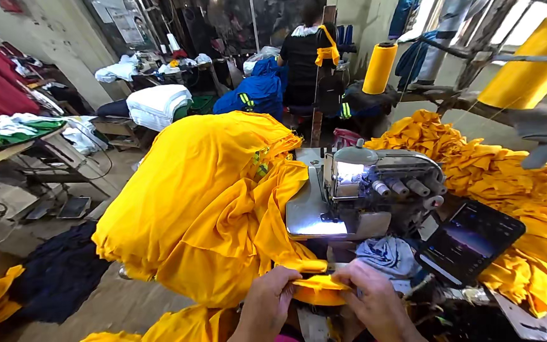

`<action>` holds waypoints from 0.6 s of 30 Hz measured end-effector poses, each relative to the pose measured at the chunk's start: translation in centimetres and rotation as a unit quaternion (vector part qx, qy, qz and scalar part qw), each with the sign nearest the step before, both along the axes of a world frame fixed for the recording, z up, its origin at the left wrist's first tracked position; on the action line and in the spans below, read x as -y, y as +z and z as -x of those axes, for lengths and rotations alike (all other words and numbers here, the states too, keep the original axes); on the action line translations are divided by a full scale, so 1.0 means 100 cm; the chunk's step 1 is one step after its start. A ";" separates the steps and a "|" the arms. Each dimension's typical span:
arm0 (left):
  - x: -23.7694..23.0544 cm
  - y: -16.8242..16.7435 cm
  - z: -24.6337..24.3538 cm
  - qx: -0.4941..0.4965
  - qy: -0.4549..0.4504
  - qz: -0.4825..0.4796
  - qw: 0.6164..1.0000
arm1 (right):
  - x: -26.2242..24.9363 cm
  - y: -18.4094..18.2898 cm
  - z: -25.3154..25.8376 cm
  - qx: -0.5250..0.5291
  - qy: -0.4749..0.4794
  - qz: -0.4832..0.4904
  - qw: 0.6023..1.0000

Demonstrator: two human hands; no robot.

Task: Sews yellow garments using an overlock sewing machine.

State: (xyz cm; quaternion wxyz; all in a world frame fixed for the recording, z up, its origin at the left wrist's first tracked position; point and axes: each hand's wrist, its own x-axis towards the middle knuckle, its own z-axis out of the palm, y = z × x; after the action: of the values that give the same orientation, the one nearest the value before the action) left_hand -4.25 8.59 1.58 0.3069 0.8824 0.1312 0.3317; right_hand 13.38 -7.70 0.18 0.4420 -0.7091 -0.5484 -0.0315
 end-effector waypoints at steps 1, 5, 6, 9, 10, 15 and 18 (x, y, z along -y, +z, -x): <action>0.001 -0.008 0.003 -0.012 0.018 0.018 1.000 | 0.000 -0.005 0.001 0.005 0.014 0.033 0.999; -0.002 -0.030 0.011 -0.066 0.074 0.097 0.990 | -0.008 -0.013 0.000 -0.025 0.056 0.112 0.992; -0.004 -0.028 0.012 -0.073 0.084 0.112 0.987 | -0.011 -0.009 -0.001 -0.042 0.063 0.130 0.989; -0.013 -0.013 0.007 -0.126 0.115 0.131 0.977 | -0.024 0.014 -0.003 -0.092 0.062 0.228 0.967; -0.020 -0.008 0.003 -0.163 0.115 0.139 0.970 | -0.031 0.023 -0.004 -0.109 0.049 0.280 0.953; -0.044 -0.010 -0.015 -0.260 0.077 0.142 0.952 | -0.059 0.033 -0.004 -0.130 -0.028 0.437 0.889; -0.034 -0.013 -0.004 -0.162 0.078 0.064 0.982 | -0.043 0.029 0.000 -0.117 -0.042 0.358 0.926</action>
State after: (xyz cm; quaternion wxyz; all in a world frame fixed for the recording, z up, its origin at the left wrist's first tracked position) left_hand -3.85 12.00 0.32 0.3108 0.8900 0.2682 0.1984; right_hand 13.37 -3.37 3.06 0.2184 -0.8412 -0.4374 0.2312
